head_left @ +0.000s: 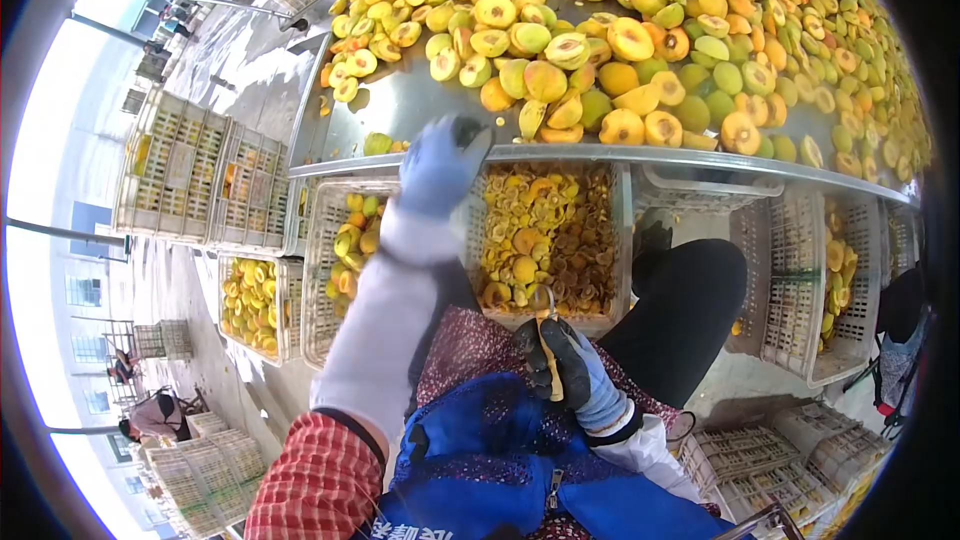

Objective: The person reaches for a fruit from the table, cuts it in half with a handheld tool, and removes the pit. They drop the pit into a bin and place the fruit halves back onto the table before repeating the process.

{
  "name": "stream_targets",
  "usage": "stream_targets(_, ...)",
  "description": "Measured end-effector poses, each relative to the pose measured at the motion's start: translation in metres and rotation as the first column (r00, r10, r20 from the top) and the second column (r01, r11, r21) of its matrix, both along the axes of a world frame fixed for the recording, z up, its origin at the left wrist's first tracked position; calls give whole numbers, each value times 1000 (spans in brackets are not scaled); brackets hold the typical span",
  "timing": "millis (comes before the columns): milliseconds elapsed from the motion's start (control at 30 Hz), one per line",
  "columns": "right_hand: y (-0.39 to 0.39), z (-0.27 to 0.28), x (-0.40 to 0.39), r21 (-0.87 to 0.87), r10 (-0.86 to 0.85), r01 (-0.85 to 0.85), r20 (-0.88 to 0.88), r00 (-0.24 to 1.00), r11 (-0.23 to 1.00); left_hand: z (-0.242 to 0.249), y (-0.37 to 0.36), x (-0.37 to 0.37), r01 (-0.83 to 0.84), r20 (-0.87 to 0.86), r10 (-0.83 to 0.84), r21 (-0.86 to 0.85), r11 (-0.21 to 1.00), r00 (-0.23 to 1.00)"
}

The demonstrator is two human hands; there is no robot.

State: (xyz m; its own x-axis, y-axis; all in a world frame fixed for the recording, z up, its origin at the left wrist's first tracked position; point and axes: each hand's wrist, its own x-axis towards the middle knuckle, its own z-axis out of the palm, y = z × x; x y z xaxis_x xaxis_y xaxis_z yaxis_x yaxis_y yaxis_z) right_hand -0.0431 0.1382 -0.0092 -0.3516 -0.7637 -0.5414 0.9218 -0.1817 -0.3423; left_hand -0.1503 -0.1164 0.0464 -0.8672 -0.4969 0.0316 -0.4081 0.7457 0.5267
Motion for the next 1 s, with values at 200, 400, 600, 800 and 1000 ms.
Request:
stream_targets(200,1,-5,-10,105,-140,138,15,990,985,-70,-61,-113,289,341,-198,-244,926,919)
stream_targets(400,2,-16,-13,110,-143,147,-43,989,983,-62,-61,-103,247,396,-170,-153,957,902)
stream_targets(600,1,-4,-17,179,-115,115,-10,993,977,-70,-68,-99,211,366,-104,-264,941,925)
stream_targets(800,7,6,-25,138,-279,276,1,960,951,-26,-36,-52,59,-18,-69,761,646,997)
stream_targets(1000,2,29,-36,-26,-175,174,-248,953,984,6,66,52,280,-278,32,958,-62,960)
